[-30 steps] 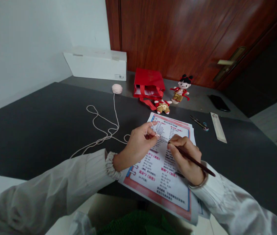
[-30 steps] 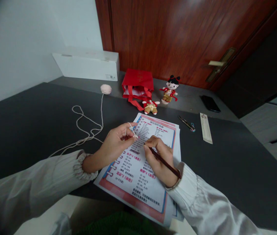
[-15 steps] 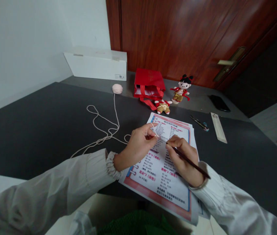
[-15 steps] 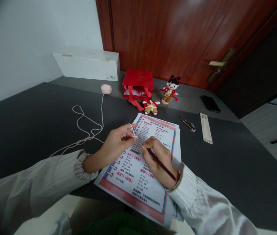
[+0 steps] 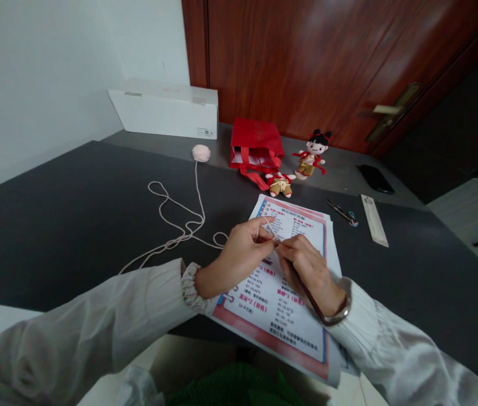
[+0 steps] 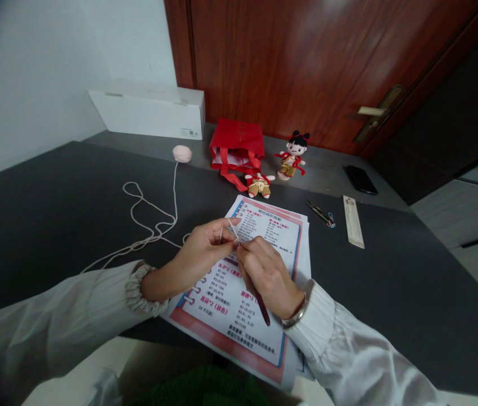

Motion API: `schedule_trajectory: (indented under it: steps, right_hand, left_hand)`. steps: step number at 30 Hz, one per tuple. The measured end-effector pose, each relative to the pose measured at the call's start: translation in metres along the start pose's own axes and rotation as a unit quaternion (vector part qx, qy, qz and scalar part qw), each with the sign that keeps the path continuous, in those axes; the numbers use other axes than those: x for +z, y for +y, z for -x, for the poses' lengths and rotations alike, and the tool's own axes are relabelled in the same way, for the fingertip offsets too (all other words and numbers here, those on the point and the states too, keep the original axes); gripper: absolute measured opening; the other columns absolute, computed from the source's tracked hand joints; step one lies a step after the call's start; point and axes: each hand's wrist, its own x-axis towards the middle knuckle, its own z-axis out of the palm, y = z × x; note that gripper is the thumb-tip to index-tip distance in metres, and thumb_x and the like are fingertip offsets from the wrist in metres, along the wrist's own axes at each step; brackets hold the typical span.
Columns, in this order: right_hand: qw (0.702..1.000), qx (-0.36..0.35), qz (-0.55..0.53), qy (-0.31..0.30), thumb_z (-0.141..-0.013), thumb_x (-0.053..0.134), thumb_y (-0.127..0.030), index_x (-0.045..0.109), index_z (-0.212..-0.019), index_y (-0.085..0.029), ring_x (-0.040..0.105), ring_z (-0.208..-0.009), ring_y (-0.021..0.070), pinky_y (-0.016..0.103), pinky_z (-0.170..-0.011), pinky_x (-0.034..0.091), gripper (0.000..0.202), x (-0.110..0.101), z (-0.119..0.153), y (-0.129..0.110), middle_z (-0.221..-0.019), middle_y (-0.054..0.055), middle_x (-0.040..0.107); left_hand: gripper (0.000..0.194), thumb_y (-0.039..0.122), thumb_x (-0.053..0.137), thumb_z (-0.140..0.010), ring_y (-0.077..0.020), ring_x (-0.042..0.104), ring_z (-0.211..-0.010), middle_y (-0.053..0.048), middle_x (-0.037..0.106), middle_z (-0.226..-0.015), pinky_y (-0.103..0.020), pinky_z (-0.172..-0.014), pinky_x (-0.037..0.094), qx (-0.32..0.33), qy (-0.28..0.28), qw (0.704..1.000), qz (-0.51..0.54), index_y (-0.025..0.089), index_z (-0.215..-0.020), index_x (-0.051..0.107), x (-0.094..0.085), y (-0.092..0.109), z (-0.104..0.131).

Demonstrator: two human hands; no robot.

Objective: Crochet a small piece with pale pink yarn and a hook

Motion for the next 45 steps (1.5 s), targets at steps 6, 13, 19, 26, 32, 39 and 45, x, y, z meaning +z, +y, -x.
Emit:
schedule_trajectory:
  steps: [6, 13, 19, 26, 32, 39, 45]
  right_hand:
    - [1.0, -0.015, 0.001, 0.003, -0.087, 0.051, -0.004, 0.053, -0.098, -0.019, 0.051, -0.069, 0.0187, 0.033, -0.058, 0.044, 0.019, -0.002, 0.002, 0.009, -0.077, 0.005, 0.057]
    - [0.998, 0.009, -0.065, 0.025, -0.087, 0.052, -0.005, 0.052, -0.096, -0.022, 0.054, -0.07, 0.0175, 0.031, -0.059, 0.046, 0.019, -0.004, -0.001, 0.01, -0.079, 0.004, 0.059]
    - [0.993, 0.039, -0.074, 0.084, -0.084, 0.053, -0.003, 0.049, -0.088, -0.024, 0.055, -0.064, 0.0158, 0.03, -0.058, 0.047, 0.022, -0.005, -0.003, -0.003, -0.072, 0.0, 0.056]
    - [0.987, 0.09, -0.088, 0.1, -0.085, 0.053, -0.006, 0.05, -0.08, -0.023, 0.056, -0.06, 0.0139, 0.027, -0.054, 0.044, 0.018, -0.01, -0.004, -0.009, -0.069, 0.0, 0.058]
    - [0.938, 0.259, -0.174, 0.152, -0.088, 0.058, -0.027, 0.051, -0.061, -0.02, 0.05, -0.049, 0.0112, 0.025, -0.048, 0.037, 0.029, -0.014, -0.002, -0.003, -0.054, -0.002, 0.056]
    - [0.725, 0.491, -0.456, 0.159, -0.08, 0.063, -0.035, 0.052, -0.056, -0.019, 0.033, -0.029, 0.0058, 0.019, -0.031, 0.022, 0.031, -0.017, -0.018, 0.013, -0.035, -0.006, 0.046]
    - [0.701, 0.493, -0.493, 0.148, -0.076, 0.065, -0.03, 0.047, -0.053, -0.018, 0.029, -0.028, 0.0038, 0.017, -0.029, 0.02, 0.031, -0.019, -0.02, 0.016, -0.033, -0.006, 0.044]
  left_hand:
    - [0.051, 0.009, 0.063, -0.071, -0.0109, 0.056, -0.065, 0.001, 0.064, -0.071, -0.025, -0.064, 0.041, -0.042, -0.038, 0.995, 0.076, 0.01, -0.121, 0.058, -0.002, -0.002, -0.003]
    - [0.049, 0.009, 0.064, -0.071, -0.0097, 0.055, -0.064, 0.003, 0.061, -0.069, -0.025, -0.065, 0.041, -0.038, -0.036, 0.996, 0.069, 0.009, -0.12, 0.058, -0.001, -0.001, -0.003]
    - [0.048, 0.013, 0.063, -0.076, -0.0117, 0.058, -0.067, 0.002, 0.062, -0.071, -0.025, -0.067, 0.045, 0.049, 0.022, 0.998, -0.038, 0.01, -0.123, 0.055, -0.003, -0.008, -0.008]
    - [0.033, 0.006, 0.057, -0.078, -0.0142, 0.062, -0.076, -0.003, 0.068, -0.084, -0.029, -0.079, 0.048, 0.166, 0.057, 0.96, -0.218, 0.015, -0.109, 0.063, -0.003, -0.006, -0.005]
    - [0.025, 0.002, 0.054, -0.079, -0.0139, 0.064, -0.078, -0.001, 0.068, -0.079, -0.029, -0.083, 0.05, 0.22, 0.021, 0.933, -0.282, 0.015, -0.098, 0.065, 0.001, -0.002, -0.001]
    - [0.017, 0.006, 0.059, -0.079, -0.0148, 0.065, -0.081, -0.002, 0.069, -0.081, -0.03, -0.087, 0.05, 0.215, -0.032, 0.93, -0.296, 0.016, -0.089, 0.066, 0.003, -0.004, -0.002]
    - [0.035, 0.005, 0.055, -0.08, -0.0128, 0.062, -0.073, 0.001, 0.066, -0.076, -0.029, -0.081, 0.05, 0.226, -0.074, 0.926, -0.294, 0.017, -0.112, 0.064, 0.001, -0.004, -0.003]
